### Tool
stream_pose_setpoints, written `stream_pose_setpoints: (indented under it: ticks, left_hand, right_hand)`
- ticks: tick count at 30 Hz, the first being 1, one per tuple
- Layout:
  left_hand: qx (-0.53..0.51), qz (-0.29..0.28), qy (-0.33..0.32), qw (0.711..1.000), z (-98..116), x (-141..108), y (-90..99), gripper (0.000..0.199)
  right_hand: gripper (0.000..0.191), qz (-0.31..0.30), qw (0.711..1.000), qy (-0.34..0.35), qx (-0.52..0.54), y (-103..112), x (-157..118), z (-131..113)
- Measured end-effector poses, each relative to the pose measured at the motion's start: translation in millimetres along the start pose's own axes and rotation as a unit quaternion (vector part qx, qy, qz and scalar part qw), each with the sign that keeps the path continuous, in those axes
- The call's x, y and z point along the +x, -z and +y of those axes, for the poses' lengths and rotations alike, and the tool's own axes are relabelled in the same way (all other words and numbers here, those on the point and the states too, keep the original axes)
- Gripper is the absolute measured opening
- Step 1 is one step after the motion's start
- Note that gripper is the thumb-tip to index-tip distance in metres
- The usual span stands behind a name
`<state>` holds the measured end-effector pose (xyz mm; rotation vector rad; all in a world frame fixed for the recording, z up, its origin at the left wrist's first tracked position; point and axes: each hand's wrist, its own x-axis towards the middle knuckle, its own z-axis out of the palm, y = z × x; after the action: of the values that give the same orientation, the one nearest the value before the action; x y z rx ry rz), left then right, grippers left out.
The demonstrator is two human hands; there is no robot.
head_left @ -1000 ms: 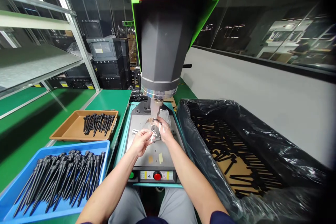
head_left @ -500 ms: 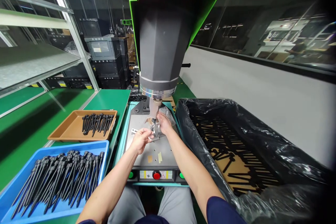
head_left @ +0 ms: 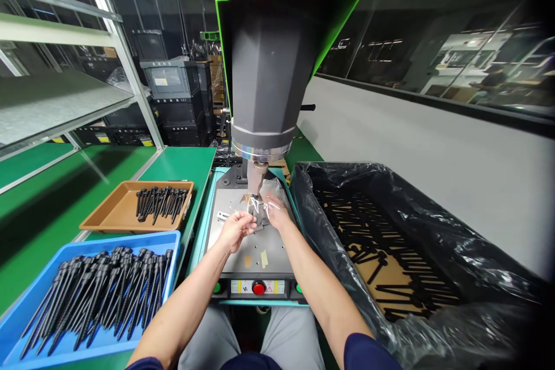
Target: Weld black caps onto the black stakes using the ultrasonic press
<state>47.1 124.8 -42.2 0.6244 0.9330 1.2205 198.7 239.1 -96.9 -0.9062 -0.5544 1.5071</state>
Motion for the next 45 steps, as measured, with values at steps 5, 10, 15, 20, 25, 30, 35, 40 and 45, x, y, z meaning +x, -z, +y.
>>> stream_pose_setpoints:
  ticks: [5,10,15,20,25,30,35,40,45]
  left_hand:
    - [-0.003,-0.006,0.005,1.0,-3.5,1.4,-0.6,0.033]
    - [0.007,-0.007,0.002,1.0,-2.5,-1.3,-2.7,0.035]
    - [0.015,0.003,0.002,1.0,-0.3,-3.8,-5.9,0.034]
    - [0.02,0.013,0.006,1.0,-1.5,-3.6,-7.6,0.033]
    - [0.015,0.007,0.0,1.0,-2.3,-3.1,-6.7,0.032]
    - [0.029,-0.006,-0.005,1.0,-0.9,-3.7,-7.6,0.031]
    - [0.039,-0.007,-0.002,0.999,-1.2,-6.2,-9.0,0.033]
    - [0.055,-0.016,0.023,0.998,-2.1,-8.8,-4.9,0.04]
    - [0.108,0.014,0.09,0.99,-17.6,-25.4,12.7,0.052]
  right_hand:
    - [0.012,0.035,0.998,-0.049,0.027,16.1,-21.8,4.2]
    - [0.032,0.051,0.987,-0.092,0.117,22.6,-49.0,-10.1]
    - [0.054,0.057,0.969,-0.104,0.217,15.2,-49.9,-41.1]
    - [0.021,0.134,0.971,-0.118,0.162,8.7,-26.2,-51.4]
    - [0.023,0.14,0.971,-0.121,0.154,9.5,-17.0,-44.1]
    - [0.021,0.135,0.971,-0.131,0.148,11.0,-18.0,-39.8]
    - [0.018,0.142,0.97,-0.134,0.146,12.9,-20.1,-39.5]
    - [0.02,0.149,0.968,-0.139,0.149,16.3,-28.6,-41.1]
    - [0.026,0.168,0.964,-0.138,0.154,26.5,-52.6,-46.6]
